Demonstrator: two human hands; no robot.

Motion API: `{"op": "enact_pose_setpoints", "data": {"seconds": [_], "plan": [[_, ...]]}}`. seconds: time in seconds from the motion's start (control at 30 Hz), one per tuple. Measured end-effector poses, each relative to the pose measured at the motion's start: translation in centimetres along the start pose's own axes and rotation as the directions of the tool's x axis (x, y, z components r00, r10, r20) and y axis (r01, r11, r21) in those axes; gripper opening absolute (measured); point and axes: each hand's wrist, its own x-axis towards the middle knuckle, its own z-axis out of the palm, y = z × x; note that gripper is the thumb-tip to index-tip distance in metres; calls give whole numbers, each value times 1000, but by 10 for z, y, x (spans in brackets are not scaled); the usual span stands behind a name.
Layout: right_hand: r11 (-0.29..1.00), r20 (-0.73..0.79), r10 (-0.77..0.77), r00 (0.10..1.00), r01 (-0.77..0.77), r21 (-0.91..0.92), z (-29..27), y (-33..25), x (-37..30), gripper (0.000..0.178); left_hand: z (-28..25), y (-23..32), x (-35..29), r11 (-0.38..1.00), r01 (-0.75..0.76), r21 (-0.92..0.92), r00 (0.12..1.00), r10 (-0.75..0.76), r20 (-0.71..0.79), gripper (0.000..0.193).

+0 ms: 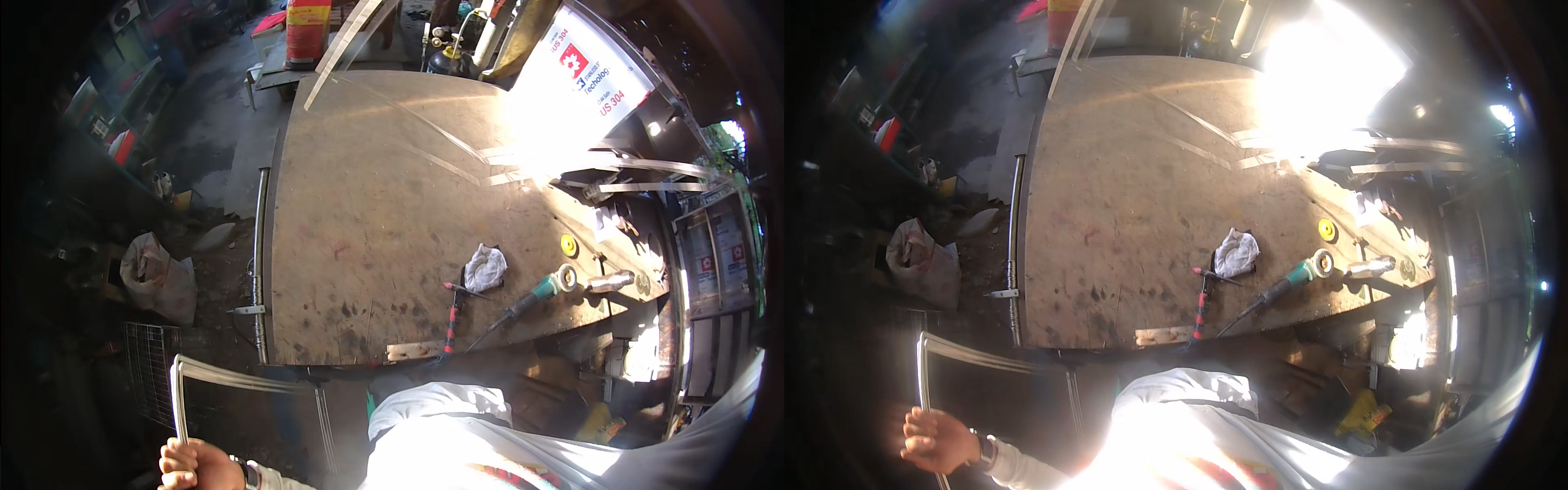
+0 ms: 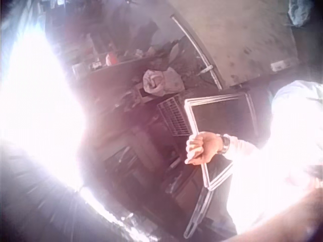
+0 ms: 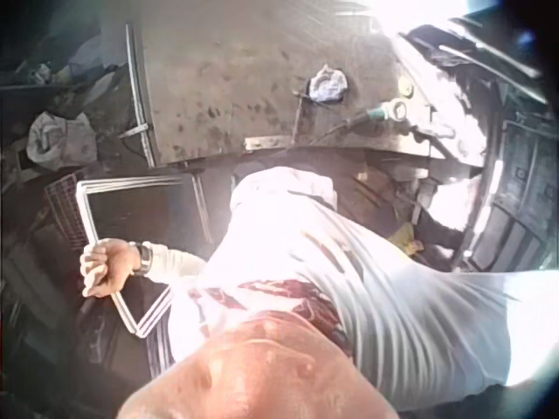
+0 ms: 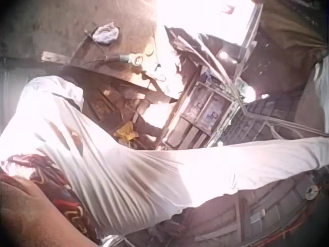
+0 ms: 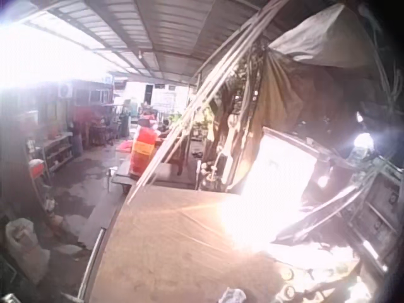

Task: The person measures a metal sheet with a tape measure, then uses a manual rod bender to bend a metal rod into a rectangular frame. They repeatedly measure the frame and the sheet, then gather several bent rods and place them on a workbench.

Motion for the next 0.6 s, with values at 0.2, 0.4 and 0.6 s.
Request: {"op": "enact_pose_setpoints", "data": {"seconds": [0.2,0.4,0.6], "plan": [[983,-205,-89,975,119,138,77,19,26,31,76,37,-19,838,-283,466,910,388,-144,50],[945,-443,-88,892,216,247,156,-6,-8,33,93,75,-41,762,-316,565,866,475,-157,50],[515,104,-196,975,13,857,270,-168,-219,27,98,83,-73,691,-253,677,878,458,-140,46]]}}
